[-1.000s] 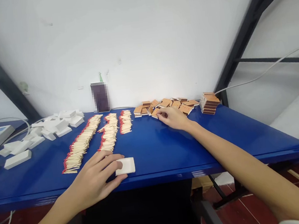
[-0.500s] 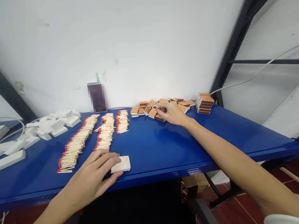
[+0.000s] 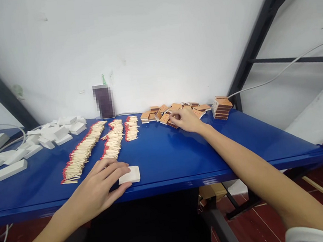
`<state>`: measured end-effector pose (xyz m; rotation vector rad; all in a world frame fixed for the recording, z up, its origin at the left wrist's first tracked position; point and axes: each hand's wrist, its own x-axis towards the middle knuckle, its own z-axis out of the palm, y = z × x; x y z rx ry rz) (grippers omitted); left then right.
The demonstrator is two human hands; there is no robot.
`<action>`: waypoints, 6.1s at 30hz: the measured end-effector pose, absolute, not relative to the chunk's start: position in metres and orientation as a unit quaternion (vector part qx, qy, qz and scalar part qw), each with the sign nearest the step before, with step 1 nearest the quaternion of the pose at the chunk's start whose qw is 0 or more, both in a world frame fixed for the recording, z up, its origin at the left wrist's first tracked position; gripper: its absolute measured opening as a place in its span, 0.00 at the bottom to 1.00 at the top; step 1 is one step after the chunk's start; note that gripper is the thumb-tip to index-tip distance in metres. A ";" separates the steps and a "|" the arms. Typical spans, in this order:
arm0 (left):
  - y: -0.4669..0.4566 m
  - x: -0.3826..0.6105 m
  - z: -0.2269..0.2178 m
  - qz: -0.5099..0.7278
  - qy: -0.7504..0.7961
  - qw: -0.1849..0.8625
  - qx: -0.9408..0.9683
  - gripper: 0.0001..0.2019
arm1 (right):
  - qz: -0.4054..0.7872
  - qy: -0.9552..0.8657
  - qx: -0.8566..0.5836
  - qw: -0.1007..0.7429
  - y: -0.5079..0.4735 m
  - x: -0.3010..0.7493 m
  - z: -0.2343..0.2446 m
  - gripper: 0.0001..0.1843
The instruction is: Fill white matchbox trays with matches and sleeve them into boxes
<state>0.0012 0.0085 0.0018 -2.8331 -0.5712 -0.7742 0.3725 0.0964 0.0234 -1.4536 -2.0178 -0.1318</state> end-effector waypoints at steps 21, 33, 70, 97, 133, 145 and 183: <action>0.011 0.001 0.002 -0.262 -0.189 0.056 -0.945 0.10 | -0.019 -0.771 -0.552 0.315 0.099 0.378 0.019 0.14; 0.011 0.001 0.002 -0.265 -0.191 0.059 -0.943 0.09 | -0.017 -0.762 -0.564 0.318 0.095 0.375 0.019 0.15; 0.009 0.000 0.001 -0.236 -0.201 0.045 -0.950 0.09 | -0.023 -0.751 -0.581 0.313 0.095 0.375 0.018 0.16; 0.011 0.000 0.003 -0.240 -0.190 0.043 -0.951 0.09 | -0.109 -0.806 -0.559 0.161 0.088 0.381 0.014 0.17; 0.014 0.000 0.001 -0.237 -0.201 0.029 -0.950 0.11 | -0.122 -0.823 -0.504 0.234 0.096 0.384 0.009 0.10; 0.011 0.001 0.003 -0.231 -0.203 0.023 -0.951 0.10 | -0.108 -0.822 -0.502 0.248 0.092 0.376 0.010 0.06; 0.005 -0.001 0.002 -0.220 -0.241 0.036 -0.945 0.13 | -0.140 -0.899 -0.404 0.096 0.098 0.238 0.019 0.12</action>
